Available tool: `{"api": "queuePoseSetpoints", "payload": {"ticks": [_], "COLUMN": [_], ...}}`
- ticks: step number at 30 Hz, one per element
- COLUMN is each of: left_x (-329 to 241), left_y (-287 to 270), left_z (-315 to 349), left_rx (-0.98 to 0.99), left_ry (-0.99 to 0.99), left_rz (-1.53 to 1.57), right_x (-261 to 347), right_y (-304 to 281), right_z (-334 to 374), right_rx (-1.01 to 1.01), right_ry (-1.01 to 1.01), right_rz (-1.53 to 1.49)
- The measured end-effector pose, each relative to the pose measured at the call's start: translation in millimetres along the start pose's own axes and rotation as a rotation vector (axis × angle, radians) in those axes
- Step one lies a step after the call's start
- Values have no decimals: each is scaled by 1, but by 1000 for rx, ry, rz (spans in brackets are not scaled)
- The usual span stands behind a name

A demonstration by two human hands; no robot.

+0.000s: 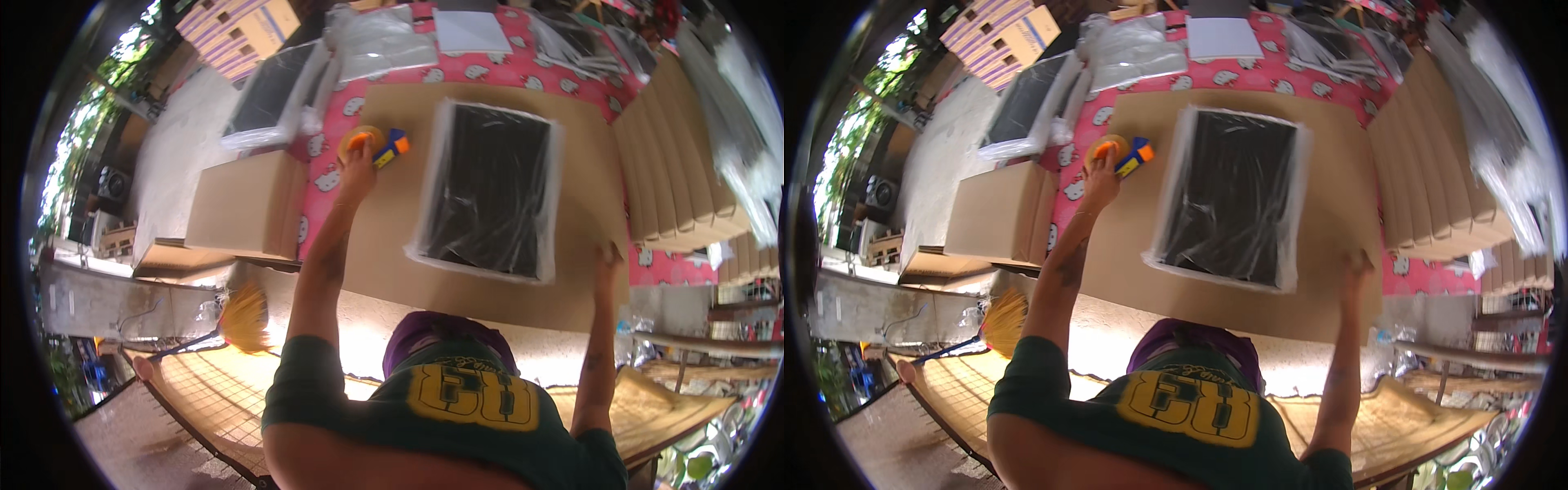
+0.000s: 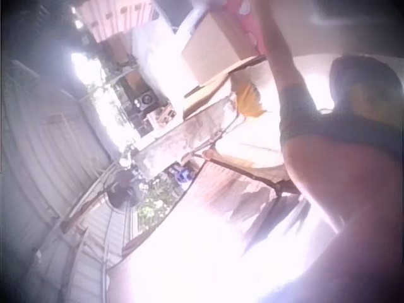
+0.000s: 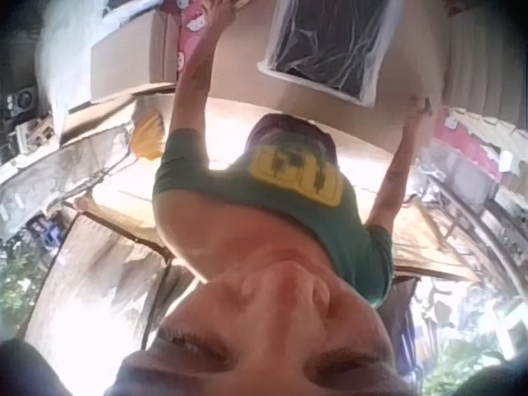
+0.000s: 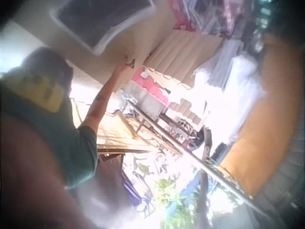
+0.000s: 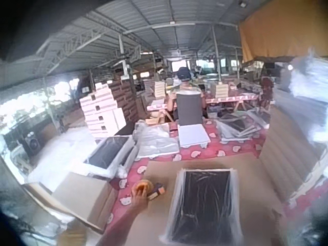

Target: The person folds brown paper bags by hand and secures them with tape using a dispenser, then places a large plastic-wrapped object into one of the prepared bags and tapes it shut.

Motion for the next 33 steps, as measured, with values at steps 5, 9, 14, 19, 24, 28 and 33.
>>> {"api": "queuePoseSetpoints", "payload": {"ticks": [5, 9, 14, 19, 24, 28, 33], "left_x": [17, 77, 143, 25, 65, 109, 82], "left_y": [-1, 2, 24, 35, 33, 54, 47], "left_z": [-30, -36, -35, 47, 143, 128, 119], "left_rx": [89, 64, 173, -223, 350, 509, 402], "left_ry": [-34, -275, -413, -349, -637, -591, -636], "left_rz": [-26, 49, 79, 134, 328, 595, 270], "right_x": [-105, -100, -61, -74, -55, -37, -24], "right_y": [-66, -73, -59, -98, -97, -92, -98], "right_z": [30, 50, 46, 64, 58, 49, 42], "right_rx": [24, -80, -158, -227, 11, 32, 499], "right_ry": [284, 207, 109, 161, 145, -57, 7], "right_rz": [404, 490, 608, 587, 341, 293, -19]}}
Point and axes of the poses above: each hand's wrist, its own z-axis away from the middle knuckle, its own y-axis out of the palm, x = y × z, the point moved 7 cm from there along -z, towards the middle knuckle, and after that the axes turned 15 degrees about x, right-handed, at the moved point
